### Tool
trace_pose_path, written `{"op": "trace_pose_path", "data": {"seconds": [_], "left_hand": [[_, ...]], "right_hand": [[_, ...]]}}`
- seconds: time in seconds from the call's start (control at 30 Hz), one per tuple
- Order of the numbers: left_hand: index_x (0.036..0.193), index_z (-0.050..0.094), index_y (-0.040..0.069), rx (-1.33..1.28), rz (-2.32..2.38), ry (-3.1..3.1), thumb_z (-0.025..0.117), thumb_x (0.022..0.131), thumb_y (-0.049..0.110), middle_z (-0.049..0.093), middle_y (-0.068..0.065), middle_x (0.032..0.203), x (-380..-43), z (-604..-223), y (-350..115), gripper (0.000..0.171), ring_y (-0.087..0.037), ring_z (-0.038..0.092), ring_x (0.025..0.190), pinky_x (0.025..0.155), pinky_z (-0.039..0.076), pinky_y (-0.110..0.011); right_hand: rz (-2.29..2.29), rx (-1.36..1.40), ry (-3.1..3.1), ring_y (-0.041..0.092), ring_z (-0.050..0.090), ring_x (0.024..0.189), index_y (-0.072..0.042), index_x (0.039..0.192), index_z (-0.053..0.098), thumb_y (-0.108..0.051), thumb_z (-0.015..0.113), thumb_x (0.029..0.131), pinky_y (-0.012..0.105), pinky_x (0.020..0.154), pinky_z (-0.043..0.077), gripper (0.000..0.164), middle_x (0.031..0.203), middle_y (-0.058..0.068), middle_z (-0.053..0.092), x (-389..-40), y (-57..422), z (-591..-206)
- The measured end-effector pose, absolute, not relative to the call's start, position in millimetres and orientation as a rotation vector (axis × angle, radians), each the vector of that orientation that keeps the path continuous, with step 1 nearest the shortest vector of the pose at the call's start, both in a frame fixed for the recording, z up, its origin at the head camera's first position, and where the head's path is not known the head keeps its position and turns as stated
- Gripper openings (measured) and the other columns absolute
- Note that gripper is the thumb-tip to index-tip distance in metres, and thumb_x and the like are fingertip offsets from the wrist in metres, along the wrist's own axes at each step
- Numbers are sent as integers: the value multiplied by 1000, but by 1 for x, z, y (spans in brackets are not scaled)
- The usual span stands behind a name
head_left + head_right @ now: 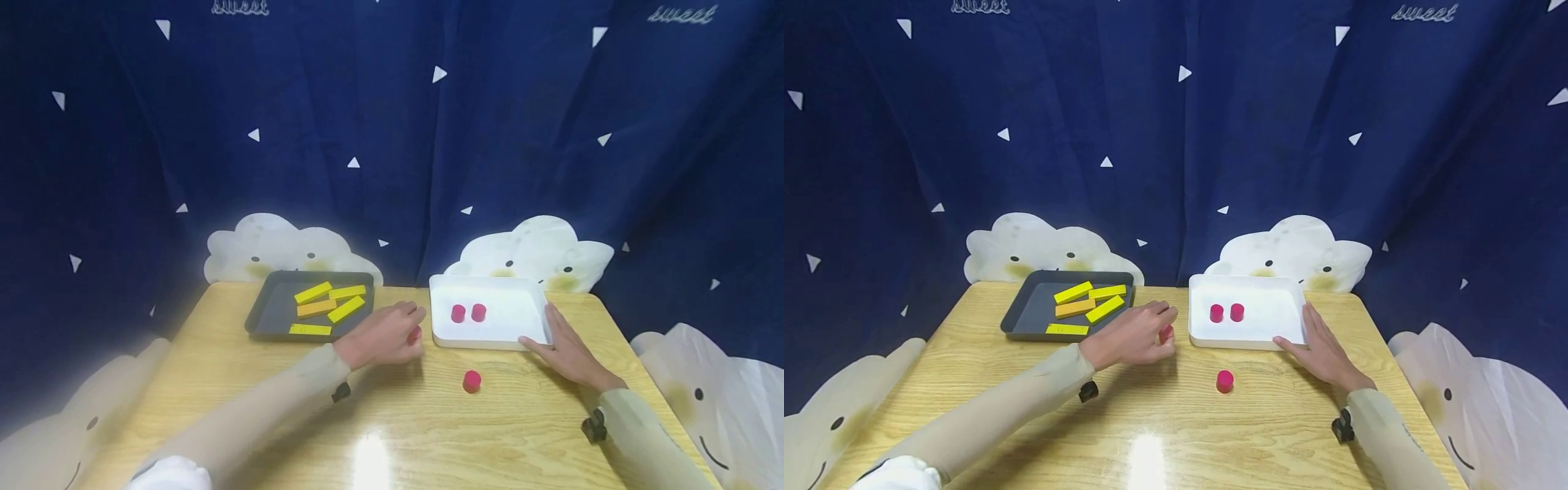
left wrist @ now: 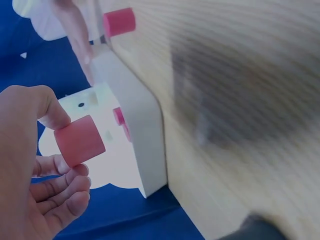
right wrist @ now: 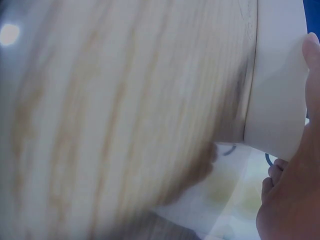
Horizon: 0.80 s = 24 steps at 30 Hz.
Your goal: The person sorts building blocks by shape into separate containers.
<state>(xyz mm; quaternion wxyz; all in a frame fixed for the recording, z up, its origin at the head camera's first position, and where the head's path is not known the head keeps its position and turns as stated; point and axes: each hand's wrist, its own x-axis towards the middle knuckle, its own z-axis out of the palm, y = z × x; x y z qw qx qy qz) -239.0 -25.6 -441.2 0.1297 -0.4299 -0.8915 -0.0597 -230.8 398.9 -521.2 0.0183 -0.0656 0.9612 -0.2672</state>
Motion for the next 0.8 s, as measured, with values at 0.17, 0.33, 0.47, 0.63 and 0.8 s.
{"op": "trace_pose_path", "data": {"seconds": [0.17, 0.33, 0.47, 0.63, 0.8], "left_hand": [[106, 61, 13, -1258, -219, -2612, 64, 94, 30, 56, 2, 89, -246, -435, -11, 21, -11, 54, 78, 62, 46, -21], [110, 61, 12, -1265, -251, -2624, 64, 93, 32, 57, 2, 90, -252, -427, 2, 27, -11, 54, 80, 63, 48, -20], [106, 60, 13, -1263, -259, -2623, 63, 93, 31, 56, 2, 88, -257, -422, 12, 22, -12, 54, 78, 62, 47, -20], [109, 61, 13, -1266, -261, -2638, 64, 94, 33, 56, 3, 88, -266, -415, 28, 25, -11, 55, 77, 62, 48, -20], [109, 60, 13, -1301, -195, -2612, 64, 96, 35, 56, 3, 89, -277, -412, 51, 26, -12, 55, 80, 62, 48, -19]], "right_hand": [[-832, -199, 2983, 53, -1, 162, -5, 169, -13, -66, 62, 102, 78, 125, 9, 118, 177, 23, -14, -232, 401, -525], [-825, -196, 2991, 53, 0, 162, -3, 170, -11, -66, 62, 101, 77, 125, 9, 118, 177, 24, -13, -233, 401, -524], [-829, -183, 2985, 53, -1, 162, -3, 169, -11, -66, 62, 101, 77, 125, 9, 118, 177, 26, -10, -233, 399, -521], [-829, -188, 2984, 53, -1, 162, -2, 169, -10, -66, 62, 101, 77, 125, 9, 119, 177, 27, -9, -233, 398, -520], [-828, -181, 2978, 53, -1, 162, -2, 169, -11, -67, 62, 101, 78, 125, 9, 119, 177, 25, -12, -234, 398, -523]]}}
